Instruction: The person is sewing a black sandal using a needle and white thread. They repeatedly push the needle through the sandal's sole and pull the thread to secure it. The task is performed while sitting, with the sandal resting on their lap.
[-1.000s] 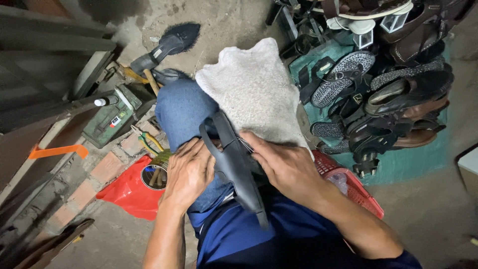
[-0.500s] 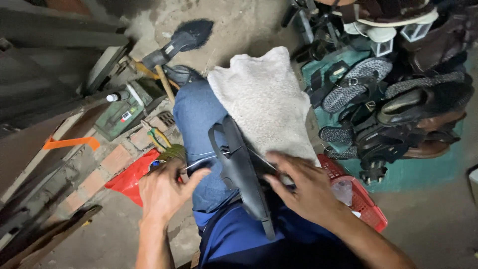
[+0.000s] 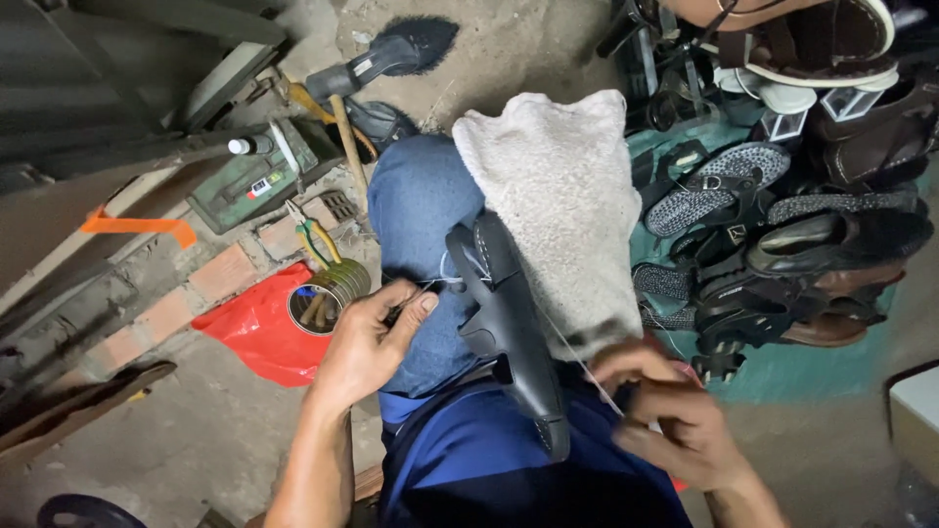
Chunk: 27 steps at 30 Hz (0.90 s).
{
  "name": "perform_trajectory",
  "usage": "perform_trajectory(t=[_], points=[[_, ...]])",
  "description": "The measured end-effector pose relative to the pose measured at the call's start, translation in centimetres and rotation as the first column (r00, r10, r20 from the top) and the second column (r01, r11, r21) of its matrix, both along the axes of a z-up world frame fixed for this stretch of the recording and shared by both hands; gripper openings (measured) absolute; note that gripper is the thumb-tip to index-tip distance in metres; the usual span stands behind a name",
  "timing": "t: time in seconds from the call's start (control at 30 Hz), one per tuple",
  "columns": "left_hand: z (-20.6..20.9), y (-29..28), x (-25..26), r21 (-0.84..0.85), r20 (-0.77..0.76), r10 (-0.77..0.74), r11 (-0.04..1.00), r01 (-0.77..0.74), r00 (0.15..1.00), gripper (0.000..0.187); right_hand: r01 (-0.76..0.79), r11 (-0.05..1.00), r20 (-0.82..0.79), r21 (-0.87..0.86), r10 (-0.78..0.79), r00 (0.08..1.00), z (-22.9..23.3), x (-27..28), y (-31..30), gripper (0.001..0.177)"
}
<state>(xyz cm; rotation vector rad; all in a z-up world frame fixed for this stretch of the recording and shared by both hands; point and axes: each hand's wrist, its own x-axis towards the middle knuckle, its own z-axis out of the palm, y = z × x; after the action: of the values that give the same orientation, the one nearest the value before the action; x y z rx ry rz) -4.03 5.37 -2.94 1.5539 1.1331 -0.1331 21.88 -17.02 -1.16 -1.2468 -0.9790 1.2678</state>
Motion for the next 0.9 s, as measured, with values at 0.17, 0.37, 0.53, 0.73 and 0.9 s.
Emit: perform_trajectory(t=[0.17,0.37,0.53,0.73,0.9], points=[[-0.7,-1.1,0.6,0.200,0.215,0.014,0.978,-0.058,0.977,0.017,0.104,0.970,-0.283,0.218,-0.039,0.958,-0.7,-0.6,-1.7,0.045],[-1.8,-1.3,3.2,0.434,0.154,-0.132,0.900,0.053,0.979,0.021,-0.208,0.911,0.538,-0.357,0.382,0.752,-1.7,-3.9,0.1,0.122],[0.1,-0.3,2.4,0.020,0.229,-0.169,0.985,0.169,0.959,0.011,0.152,0.965,0.701,-0.215,0.044,0.712,-0.5,-3.5,2.1,0.075],[1.9,-2.1,2.6,0.520,0.186,-0.416,0.810,0.270,0.890,0.027,0.116,0.975,0.760,-0.187,0.069,0.647,-1.6,-0.9,1.2,0.058],[-0.2,-0.9,4.3,0.809,-0.007,-0.204,0.574,0.125,0.979,0.036,0.290,0.952,0.694,-0.094,-0.146,0.705,-7.4,2.3,-2.5,0.033]])
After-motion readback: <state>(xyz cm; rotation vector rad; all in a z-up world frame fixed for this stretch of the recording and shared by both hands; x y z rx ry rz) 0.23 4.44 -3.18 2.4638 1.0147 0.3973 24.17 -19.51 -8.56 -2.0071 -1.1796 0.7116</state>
